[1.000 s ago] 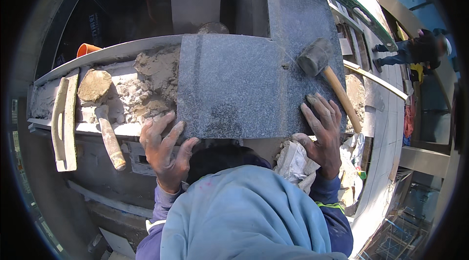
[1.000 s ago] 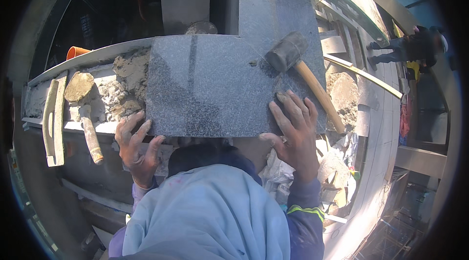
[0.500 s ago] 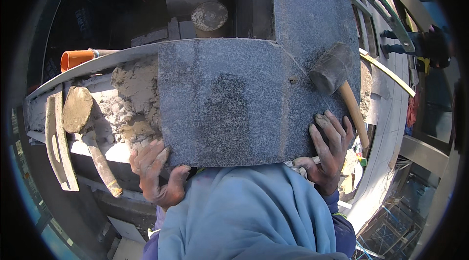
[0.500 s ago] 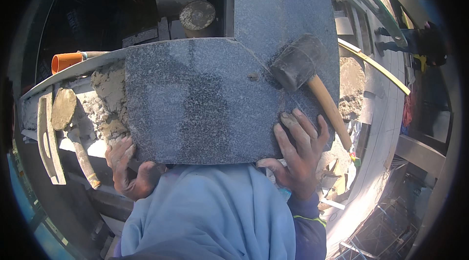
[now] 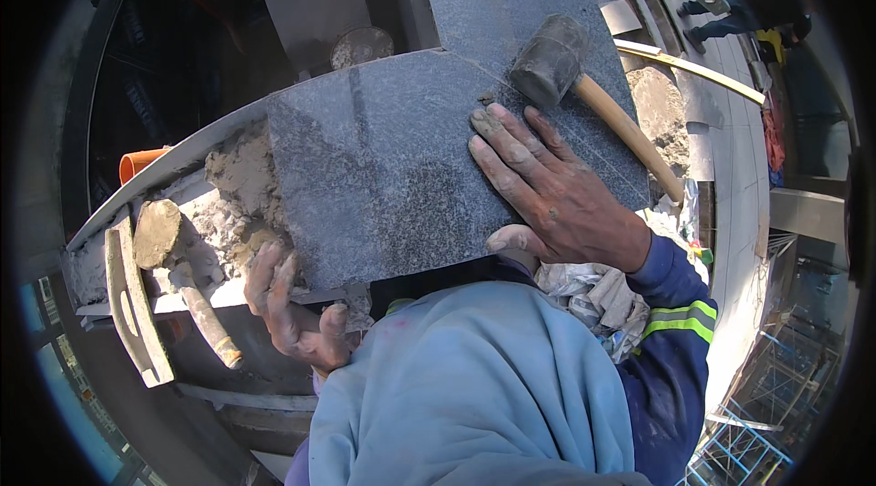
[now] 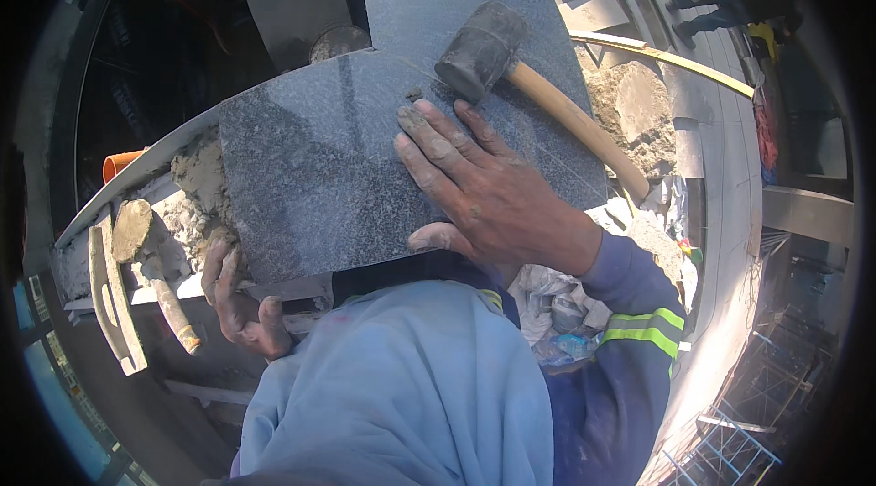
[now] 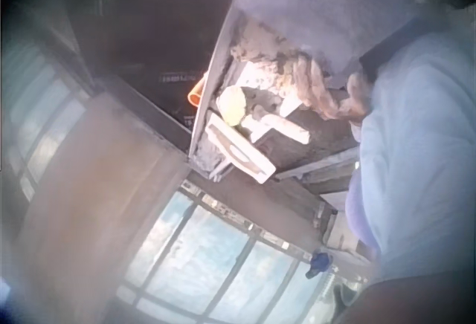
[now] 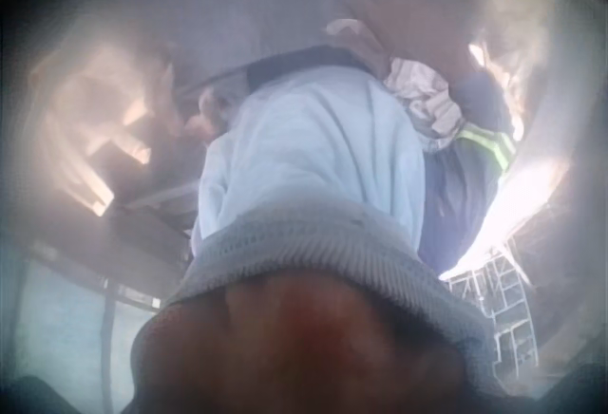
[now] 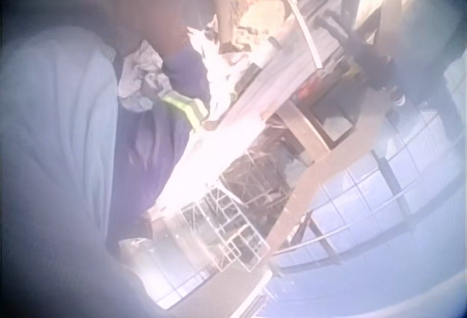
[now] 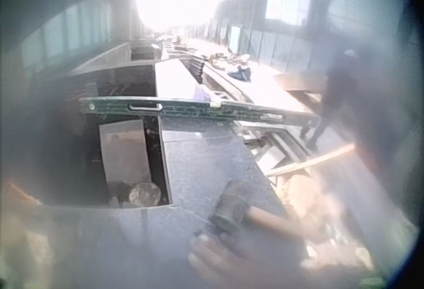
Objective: The person installs a dark stone tile onto a curved surface using a rubber mallet to tap it into place, a spirit level to check alignment, and a chisel to remove excess mortar. The person repeatedly adjusts the tile and checks its level during the process.
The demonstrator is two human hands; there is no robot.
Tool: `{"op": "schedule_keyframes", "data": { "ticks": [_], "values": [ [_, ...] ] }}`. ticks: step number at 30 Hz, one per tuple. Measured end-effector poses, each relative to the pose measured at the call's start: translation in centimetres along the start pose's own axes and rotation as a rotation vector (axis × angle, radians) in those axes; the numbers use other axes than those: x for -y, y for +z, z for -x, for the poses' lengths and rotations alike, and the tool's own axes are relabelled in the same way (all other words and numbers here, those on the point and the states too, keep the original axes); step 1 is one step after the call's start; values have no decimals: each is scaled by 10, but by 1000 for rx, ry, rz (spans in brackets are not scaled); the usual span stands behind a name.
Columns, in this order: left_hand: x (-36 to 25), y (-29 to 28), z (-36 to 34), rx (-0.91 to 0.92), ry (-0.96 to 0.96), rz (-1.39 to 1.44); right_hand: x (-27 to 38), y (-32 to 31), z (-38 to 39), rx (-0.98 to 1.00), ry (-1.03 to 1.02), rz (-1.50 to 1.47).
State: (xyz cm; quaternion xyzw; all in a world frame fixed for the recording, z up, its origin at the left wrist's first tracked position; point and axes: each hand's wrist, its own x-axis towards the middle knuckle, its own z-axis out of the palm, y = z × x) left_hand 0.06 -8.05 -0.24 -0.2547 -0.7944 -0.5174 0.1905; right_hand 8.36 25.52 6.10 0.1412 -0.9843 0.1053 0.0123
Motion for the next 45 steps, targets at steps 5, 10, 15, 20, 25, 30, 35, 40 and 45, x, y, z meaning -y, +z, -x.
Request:
{"op": "schedule_keyframes", "data": {
  "ticks": [5, 10, 15, 20, 25, 30, 35, 40, 45],
  "values": [
    [1, -3, -1, 40, 44, -25, -8, 24, -61, -152, 85, 134],
    [1, 0, 0, 26, 82, -1, 4, 30, -79, -216, 159, 219],
    [-4, -6, 0, 73, 79, 9, 46, 15, -40, -88, 76, 76],
    [-33, -22, -24, 198, 50, 48, -9, -48, 15, -417, 405, 194],
    [-79, 26, -100, 773, 341, -100, -92, -18, 44, -362, 353, 254],
    [-56, 108, -167, 1091, 373, -349, -63, -35, 19, -306, 517, 87],
    [-17, 149, -161, 1059, 487, -419, -41, -20, 35, -492, 269, -102],
    [-16, 146, -154, 1011, 510, -475, -13, -24, 44, -449, 345, -101],
    [-23, 148, -152, 988, 490, -514, -23, -26, 41, -442, 289, -184]
  ]
}}
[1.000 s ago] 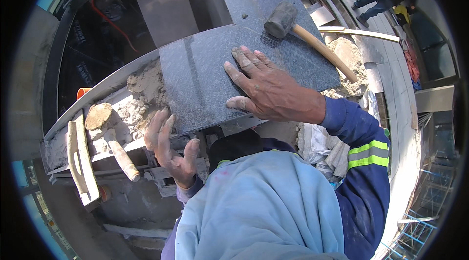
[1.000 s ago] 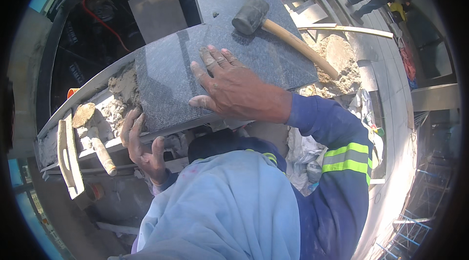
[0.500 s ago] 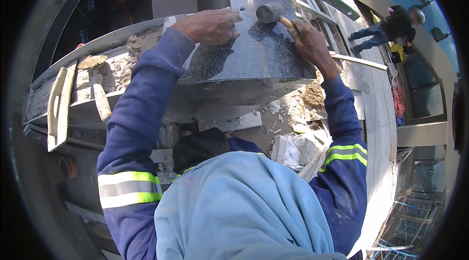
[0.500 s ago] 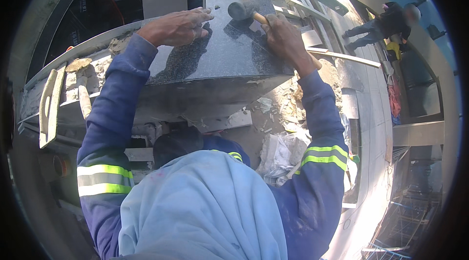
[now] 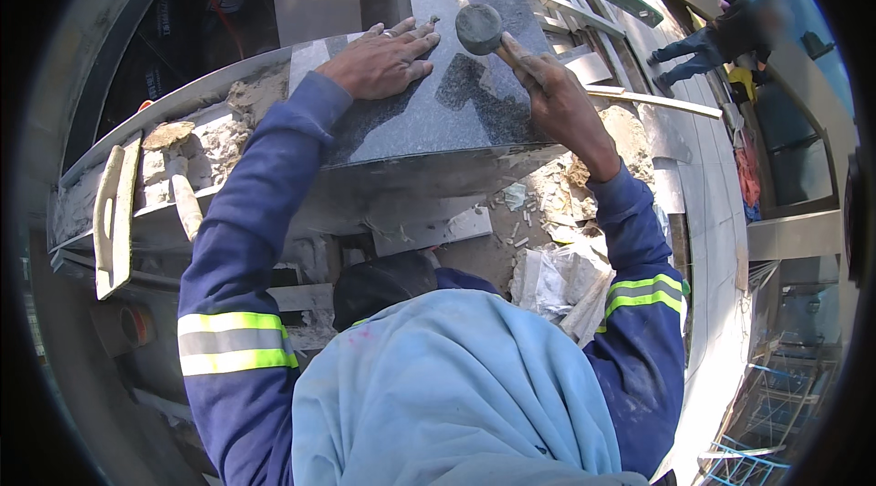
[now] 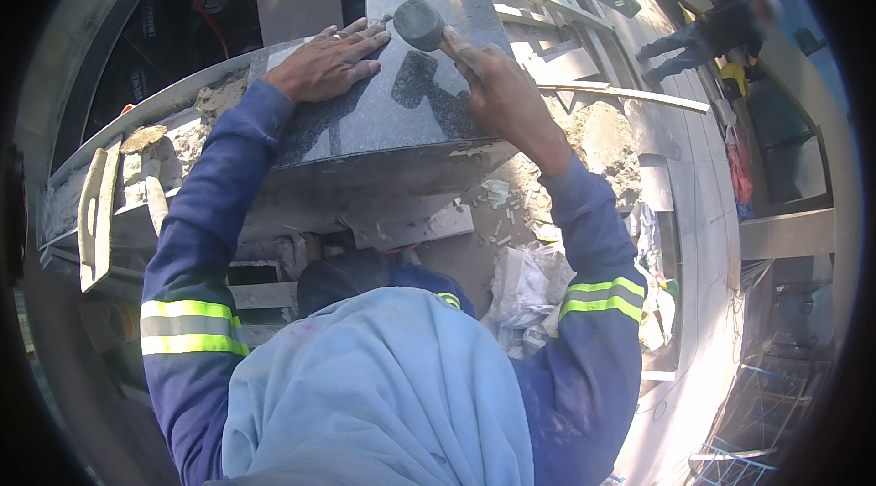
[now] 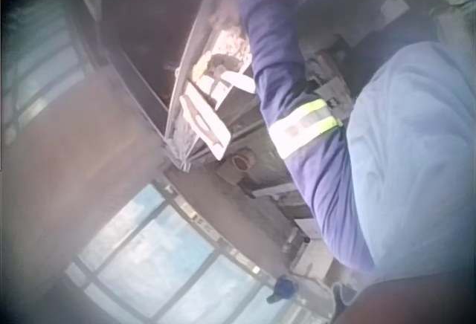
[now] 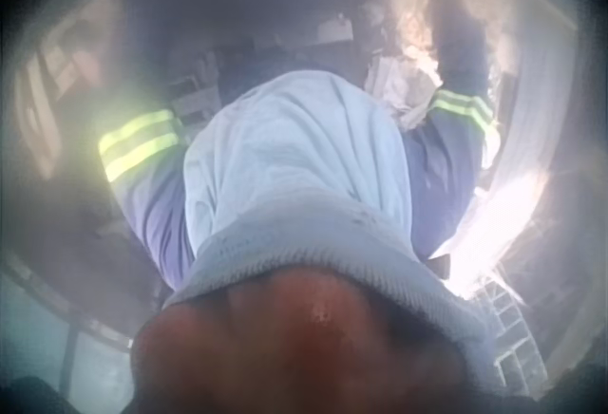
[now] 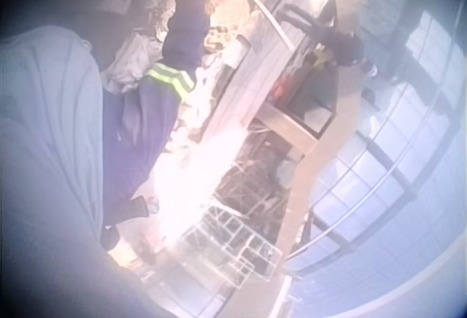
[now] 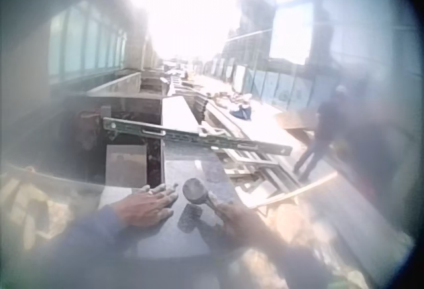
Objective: The person installs a dark stone tile onto a curved surface using a rubber mallet to tap it into place, a spirit level to check alignment, and a chisel to remove excess mortar. The person repeatedly adjusts the tile and checks its level during the process.
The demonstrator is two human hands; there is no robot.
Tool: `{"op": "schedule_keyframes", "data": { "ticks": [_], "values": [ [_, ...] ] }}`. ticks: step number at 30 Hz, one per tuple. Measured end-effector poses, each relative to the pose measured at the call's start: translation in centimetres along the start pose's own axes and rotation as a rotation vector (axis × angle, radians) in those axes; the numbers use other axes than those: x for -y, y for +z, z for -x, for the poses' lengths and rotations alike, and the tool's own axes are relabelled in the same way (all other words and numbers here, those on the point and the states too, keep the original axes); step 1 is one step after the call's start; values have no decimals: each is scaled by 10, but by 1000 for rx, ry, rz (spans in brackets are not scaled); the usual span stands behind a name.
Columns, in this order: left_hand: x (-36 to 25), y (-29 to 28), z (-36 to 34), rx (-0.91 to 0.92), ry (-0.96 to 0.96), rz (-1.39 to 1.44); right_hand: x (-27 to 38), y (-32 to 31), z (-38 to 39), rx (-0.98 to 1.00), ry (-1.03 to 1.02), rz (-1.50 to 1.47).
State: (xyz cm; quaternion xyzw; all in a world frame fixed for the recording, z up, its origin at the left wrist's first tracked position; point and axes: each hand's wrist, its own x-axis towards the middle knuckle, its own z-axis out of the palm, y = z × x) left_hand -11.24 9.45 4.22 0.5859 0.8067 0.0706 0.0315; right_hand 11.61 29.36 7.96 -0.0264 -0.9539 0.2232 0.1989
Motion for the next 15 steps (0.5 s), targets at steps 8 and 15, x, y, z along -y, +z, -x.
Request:
{"op": "schedule_keyframes", "data": {
  "ticks": [8, 15],
  "values": [
    [-4, -2, -2, 6, -22, -73, 12, 4, 4, -4, 52, 19],
    [-16, -3, -1, 17, -37, -113, -7, 6, 5, -38, -6, 16]
  ]
}}
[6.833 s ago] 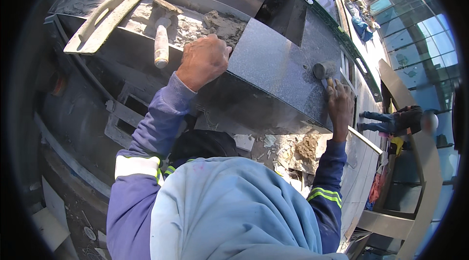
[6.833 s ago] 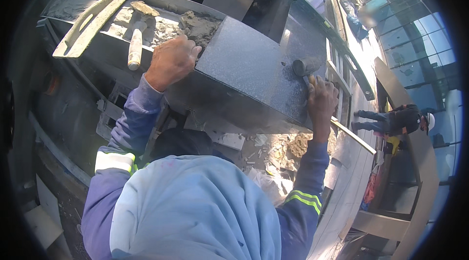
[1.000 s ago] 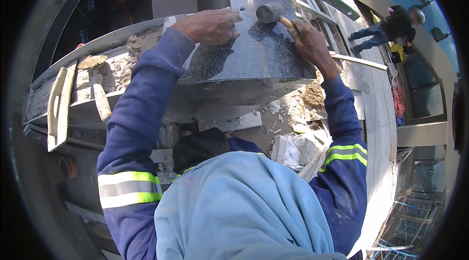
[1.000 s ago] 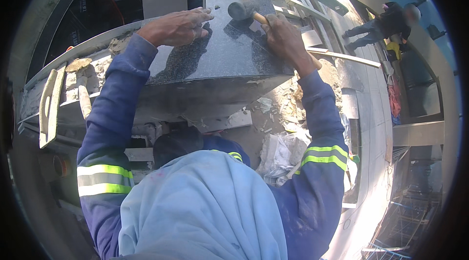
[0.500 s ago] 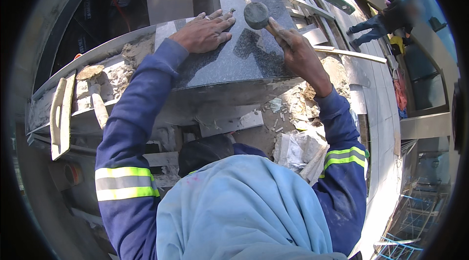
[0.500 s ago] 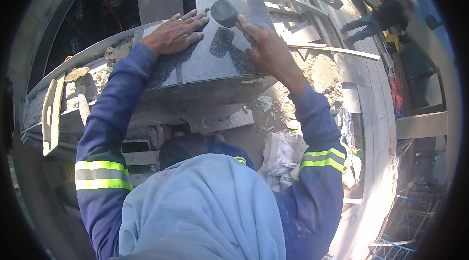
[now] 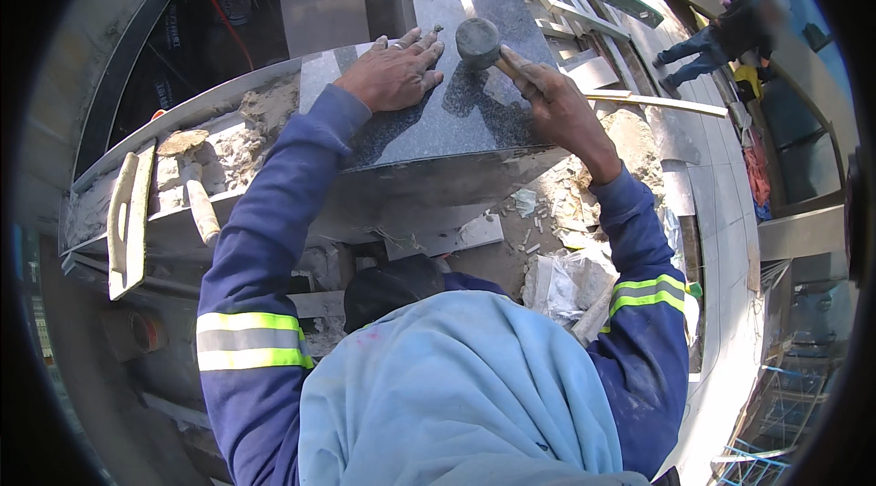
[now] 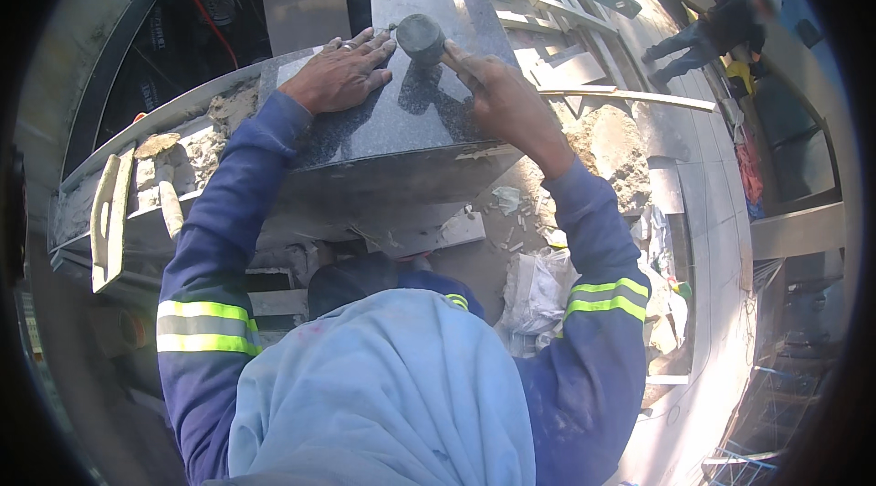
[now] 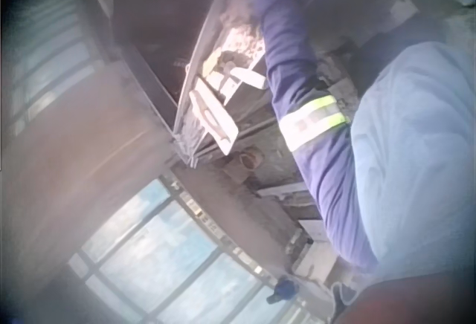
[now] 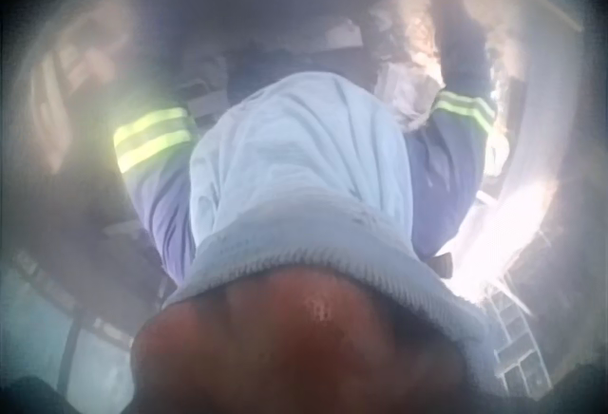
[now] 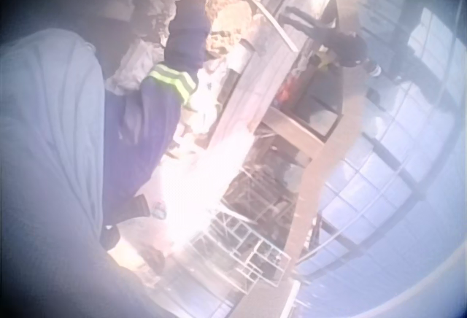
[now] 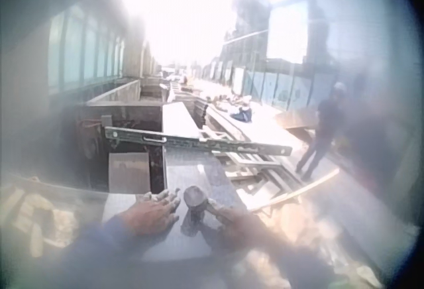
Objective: The person installs a dark stone tile onto a curved surface using a rubber mallet to tap it into place, a spirit level to check alignment, and a chisel to remove excess mortar. The person repeatedly adjusts the tile and checks its level during the process.
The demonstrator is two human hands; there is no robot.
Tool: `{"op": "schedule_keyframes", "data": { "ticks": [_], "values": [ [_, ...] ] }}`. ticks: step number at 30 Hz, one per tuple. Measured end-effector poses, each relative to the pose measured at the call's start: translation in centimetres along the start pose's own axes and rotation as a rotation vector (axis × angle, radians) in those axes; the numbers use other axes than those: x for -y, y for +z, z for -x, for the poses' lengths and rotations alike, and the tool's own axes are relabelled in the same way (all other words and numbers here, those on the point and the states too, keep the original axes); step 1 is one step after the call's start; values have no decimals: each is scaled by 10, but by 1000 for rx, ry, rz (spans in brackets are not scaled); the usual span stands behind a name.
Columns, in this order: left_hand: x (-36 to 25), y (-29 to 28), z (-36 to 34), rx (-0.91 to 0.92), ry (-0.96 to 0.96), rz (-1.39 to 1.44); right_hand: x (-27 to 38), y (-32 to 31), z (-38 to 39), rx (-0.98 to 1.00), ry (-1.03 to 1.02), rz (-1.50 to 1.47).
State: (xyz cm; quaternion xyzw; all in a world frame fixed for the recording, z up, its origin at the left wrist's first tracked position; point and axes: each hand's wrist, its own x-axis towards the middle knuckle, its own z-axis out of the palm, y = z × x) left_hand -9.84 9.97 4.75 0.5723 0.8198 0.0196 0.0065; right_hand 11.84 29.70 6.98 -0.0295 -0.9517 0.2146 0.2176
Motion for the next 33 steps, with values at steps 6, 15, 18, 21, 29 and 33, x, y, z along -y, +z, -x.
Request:
{"op": "schedule_keyframes", "data": {
  "ticks": [6, 15, 18, 21, 29, 33],
  "values": [
    [-36, 5, 18, 17, 212, 94, -44, -19, -14, -173, 69, 315],
    [-11, 14, -15, -44, -3, 69, -99, 10, -85, -34, -104, 471],
    [-73, 8, -7, -27, 250, 99, -125, 15, -93, -36, -82, 445],
    [-126, 12, -2, -82, 413, 87, -136, 18, -92, -50, -139, 431],
    [-150, 26, -7, -236, 413, 133, -120, -2, -65, -163, -213, 357],
    [-153, 26, -7, -265, 372, 133, -60, -48, -16, -497, -330, 73]
  ]
}}
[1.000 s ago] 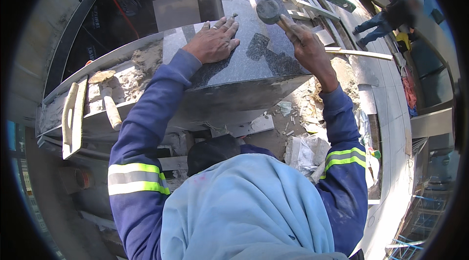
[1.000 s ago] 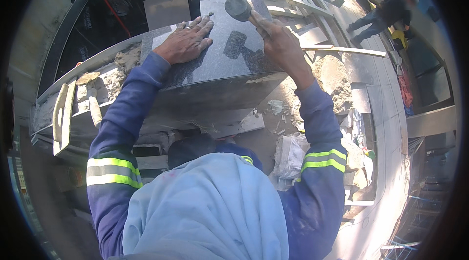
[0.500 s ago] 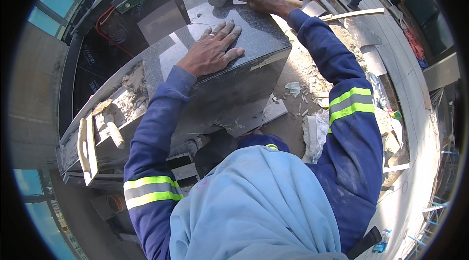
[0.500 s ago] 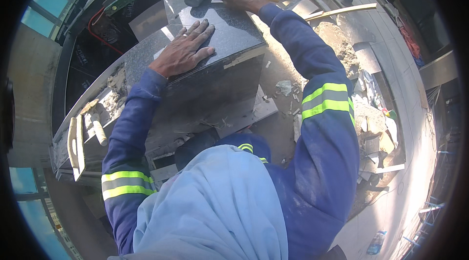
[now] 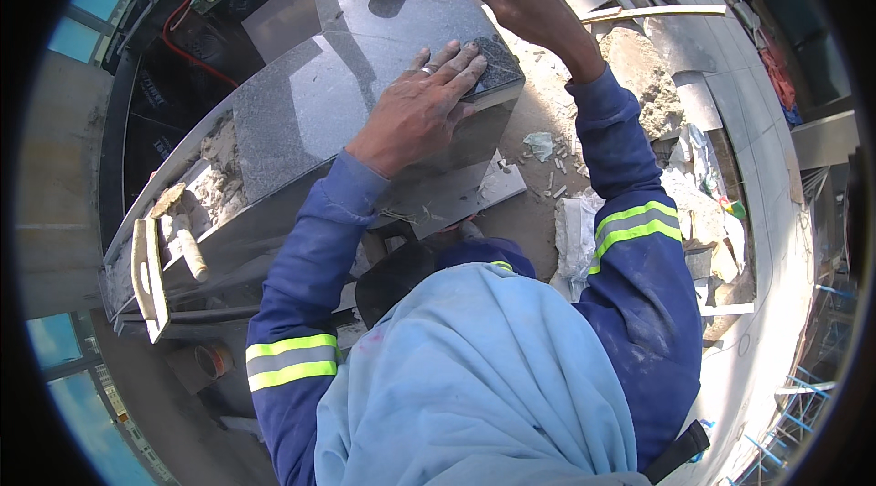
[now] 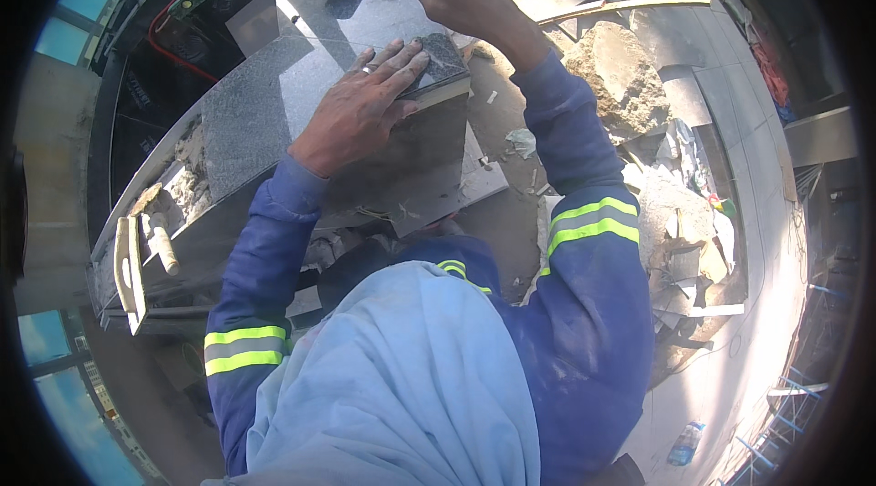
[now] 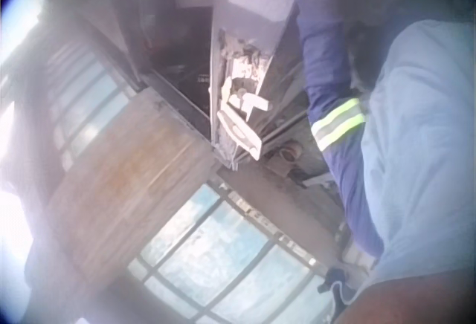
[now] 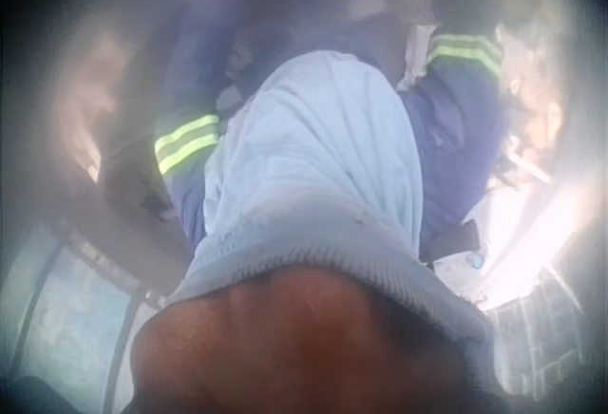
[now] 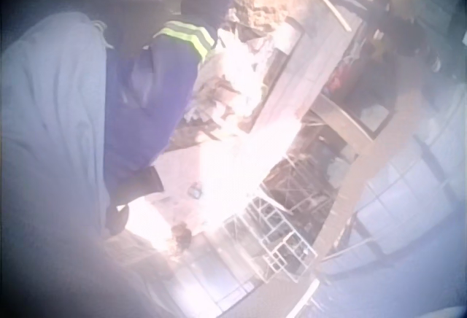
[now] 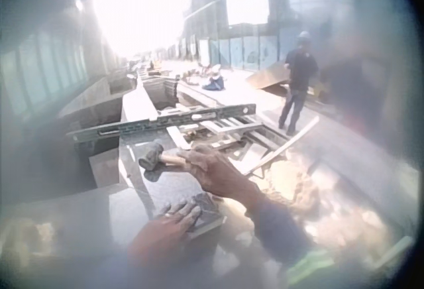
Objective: The person installs a dark stone tile onto a curved surface using a rubber mallet to tap it into place, a spirit level to check alignment, and a chisel to remove excess mortar. The person repeatedly adjusts the tile and checks its level during the process.
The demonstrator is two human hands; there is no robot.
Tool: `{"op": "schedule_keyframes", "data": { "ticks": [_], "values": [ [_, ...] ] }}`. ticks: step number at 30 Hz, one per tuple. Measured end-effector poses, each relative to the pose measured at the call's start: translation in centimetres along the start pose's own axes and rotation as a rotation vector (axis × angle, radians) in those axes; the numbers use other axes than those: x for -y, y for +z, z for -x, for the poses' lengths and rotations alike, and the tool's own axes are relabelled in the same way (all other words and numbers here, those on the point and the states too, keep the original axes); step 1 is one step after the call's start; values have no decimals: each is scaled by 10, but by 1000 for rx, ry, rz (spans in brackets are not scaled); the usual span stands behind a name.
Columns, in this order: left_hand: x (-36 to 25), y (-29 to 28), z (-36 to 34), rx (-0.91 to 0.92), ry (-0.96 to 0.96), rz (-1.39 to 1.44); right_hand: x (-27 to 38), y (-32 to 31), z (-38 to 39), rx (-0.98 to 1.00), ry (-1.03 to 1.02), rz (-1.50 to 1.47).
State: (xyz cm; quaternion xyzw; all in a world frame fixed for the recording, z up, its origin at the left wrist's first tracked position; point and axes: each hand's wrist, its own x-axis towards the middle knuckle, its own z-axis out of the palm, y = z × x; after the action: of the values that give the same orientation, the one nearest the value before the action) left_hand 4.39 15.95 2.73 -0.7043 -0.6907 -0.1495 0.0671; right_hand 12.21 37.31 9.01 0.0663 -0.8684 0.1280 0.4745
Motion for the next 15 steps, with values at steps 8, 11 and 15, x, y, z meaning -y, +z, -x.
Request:
{"op": "schedule_keyframes", "data": {
  "ticks": [8, 11, 15],
  "values": [
    [-13, -13, -1, 70, -68, 73, 16, 16, 92, 168, 173, 539],
    [-9, -11, 4, 79, -72, 65, 24, 18, 95, 301, 326, 461],
    [-15, -5, 6, 58, -96, 5, 17, 21, 94, 148, 169, 539]
  ]
}}
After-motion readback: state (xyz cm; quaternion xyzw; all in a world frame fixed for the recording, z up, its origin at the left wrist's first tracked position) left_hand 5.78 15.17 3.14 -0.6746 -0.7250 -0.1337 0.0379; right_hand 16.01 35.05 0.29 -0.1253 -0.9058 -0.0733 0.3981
